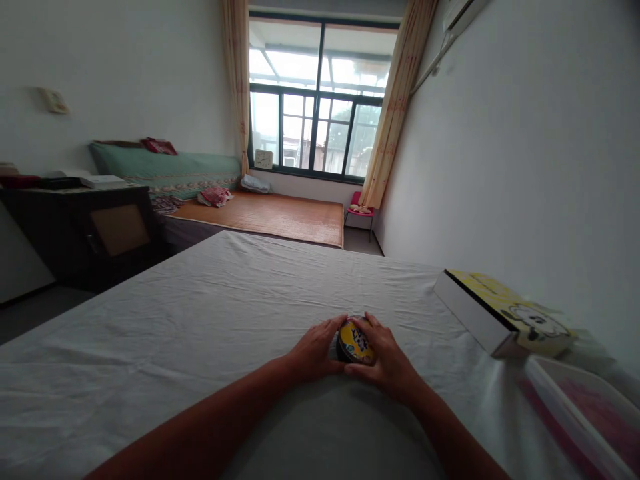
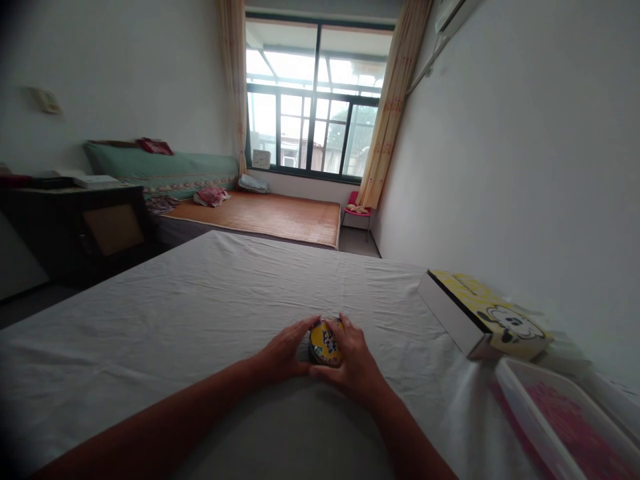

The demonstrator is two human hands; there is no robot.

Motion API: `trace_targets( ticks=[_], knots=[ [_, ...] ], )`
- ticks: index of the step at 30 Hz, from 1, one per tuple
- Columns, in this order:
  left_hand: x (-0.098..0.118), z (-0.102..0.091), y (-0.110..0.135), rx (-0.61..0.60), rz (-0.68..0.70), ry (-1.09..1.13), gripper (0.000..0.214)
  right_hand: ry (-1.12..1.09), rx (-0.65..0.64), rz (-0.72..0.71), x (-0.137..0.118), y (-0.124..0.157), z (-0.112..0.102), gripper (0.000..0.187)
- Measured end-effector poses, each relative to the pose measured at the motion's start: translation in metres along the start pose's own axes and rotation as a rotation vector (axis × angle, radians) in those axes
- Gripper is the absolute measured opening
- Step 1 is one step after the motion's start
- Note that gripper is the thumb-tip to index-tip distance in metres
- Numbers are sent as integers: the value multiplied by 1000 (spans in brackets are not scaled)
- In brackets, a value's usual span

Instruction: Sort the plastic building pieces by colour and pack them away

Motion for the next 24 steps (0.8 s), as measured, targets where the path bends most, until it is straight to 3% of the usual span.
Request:
trace_targets(
  ticks=[7,10,15,19,22,24],
  knots=[
    [-5,8,-2,51,107,17,96,179,-13,-6,-6,-3,14,78],
    [-6,8,-1,35,96,19,101,250,13,1,1,-3,6,76],
    [-12,3,2,7,52,-10,88,495,235,270,68,21,-58,60],
    [-14,2,1,-3,77,-90,71,667,314,581,120,59,-105,66],
    [-12,3,0,-30,127,-162,56,778,322,645,110,69,-112,78],
    [-6,5,0,-60,172,-215,40,772,285,481,77,57,-99,75]
  ],
)
Point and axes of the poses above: each hand's wrist, its own y-axis away from the middle knuckle, its own z-axis out of the palm, x = y × z, the point moved 3 cm from there along -y, towards the middle knuckle, and after that the axes turned 2 degrees about -y, right-handed, at the moved point
